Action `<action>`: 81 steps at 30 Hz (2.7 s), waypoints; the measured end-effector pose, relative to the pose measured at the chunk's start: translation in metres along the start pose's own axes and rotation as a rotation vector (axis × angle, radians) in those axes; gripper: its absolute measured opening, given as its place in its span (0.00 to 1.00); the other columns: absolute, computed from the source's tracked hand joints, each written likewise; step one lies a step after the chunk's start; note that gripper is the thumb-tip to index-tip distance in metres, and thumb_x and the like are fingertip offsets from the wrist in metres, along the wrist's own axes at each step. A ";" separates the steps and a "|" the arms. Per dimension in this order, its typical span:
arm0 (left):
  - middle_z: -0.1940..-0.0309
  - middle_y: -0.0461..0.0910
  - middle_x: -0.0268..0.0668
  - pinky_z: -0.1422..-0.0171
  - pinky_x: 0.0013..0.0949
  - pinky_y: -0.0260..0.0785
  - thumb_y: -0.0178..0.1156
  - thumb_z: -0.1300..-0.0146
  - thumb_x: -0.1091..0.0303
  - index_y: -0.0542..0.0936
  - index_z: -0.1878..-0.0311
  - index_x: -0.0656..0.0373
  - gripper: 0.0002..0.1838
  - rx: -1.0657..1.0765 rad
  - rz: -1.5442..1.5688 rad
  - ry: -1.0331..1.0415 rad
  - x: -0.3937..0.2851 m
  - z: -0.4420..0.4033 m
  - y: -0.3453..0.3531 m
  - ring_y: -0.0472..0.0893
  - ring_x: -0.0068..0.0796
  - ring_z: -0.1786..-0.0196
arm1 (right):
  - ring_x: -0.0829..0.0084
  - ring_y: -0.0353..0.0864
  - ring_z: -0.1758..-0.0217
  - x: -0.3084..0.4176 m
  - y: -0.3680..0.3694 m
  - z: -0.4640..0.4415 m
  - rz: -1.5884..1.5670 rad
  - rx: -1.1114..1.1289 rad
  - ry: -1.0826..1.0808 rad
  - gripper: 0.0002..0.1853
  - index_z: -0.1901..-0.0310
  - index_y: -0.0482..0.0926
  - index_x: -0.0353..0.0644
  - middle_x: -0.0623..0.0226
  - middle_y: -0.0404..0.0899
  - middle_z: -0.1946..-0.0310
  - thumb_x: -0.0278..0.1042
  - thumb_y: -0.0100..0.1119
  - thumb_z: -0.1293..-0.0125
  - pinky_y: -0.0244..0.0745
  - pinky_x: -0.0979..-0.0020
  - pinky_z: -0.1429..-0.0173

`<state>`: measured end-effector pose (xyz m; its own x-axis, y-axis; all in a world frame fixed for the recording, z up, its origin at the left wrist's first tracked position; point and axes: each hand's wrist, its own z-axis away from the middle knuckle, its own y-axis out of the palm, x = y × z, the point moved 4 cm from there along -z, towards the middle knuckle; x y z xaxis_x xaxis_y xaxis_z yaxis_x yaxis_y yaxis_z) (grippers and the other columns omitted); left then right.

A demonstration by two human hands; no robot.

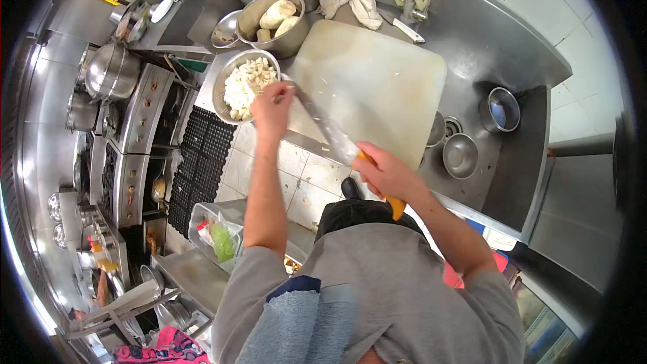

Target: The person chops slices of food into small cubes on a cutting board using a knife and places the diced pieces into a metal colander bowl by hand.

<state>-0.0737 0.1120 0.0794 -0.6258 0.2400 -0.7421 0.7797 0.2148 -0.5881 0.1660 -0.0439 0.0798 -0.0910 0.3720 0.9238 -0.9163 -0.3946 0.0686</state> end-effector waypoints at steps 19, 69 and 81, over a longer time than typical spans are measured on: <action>0.51 0.87 0.49 0.41 0.45 0.80 0.67 0.44 0.69 0.87 0.48 0.56 0.18 0.667 -0.972 -0.040 0.097 -0.262 0.073 0.87 0.48 0.49 | 0.46 0.85 0.61 -0.038 -0.081 0.030 0.557 -0.583 0.107 0.20 0.39 0.74 0.36 0.41 0.82 0.64 0.38 0.57 0.26 0.77 0.56 0.54; 0.43 0.71 0.40 0.32 0.51 0.67 0.72 0.55 0.64 0.80 0.50 0.53 0.25 0.622 0.055 0.708 -0.035 0.030 0.126 0.68 0.52 0.37 | 0.43 0.83 0.65 0.011 -0.051 0.014 0.867 -0.386 0.112 0.10 0.53 0.67 0.36 0.44 0.80 0.72 0.35 0.50 0.24 0.76 0.47 0.62; 0.44 0.71 0.41 0.32 0.53 0.64 0.73 0.51 0.61 0.78 0.48 0.52 0.25 0.711 0.170 0.674 -0.027 0.021 0.130 0.68 0.53 0.39 | 0.46 0.83 0.72 0.032 -0.048 0.006 0.879 -0.312 0.255 0.10 0.56 0.65 0.35 0.48 0.77 0.79 0.34 0.50 0.22 0.77 0.51 0.69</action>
<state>0.0452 0.1138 0.0165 -0.2125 0.7504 -0.6259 0.5516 -0.4366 -0.7107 0.2089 -0.0182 0.1078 -0.8418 0.2356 0.4856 -0.5395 -0.3919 -0.7452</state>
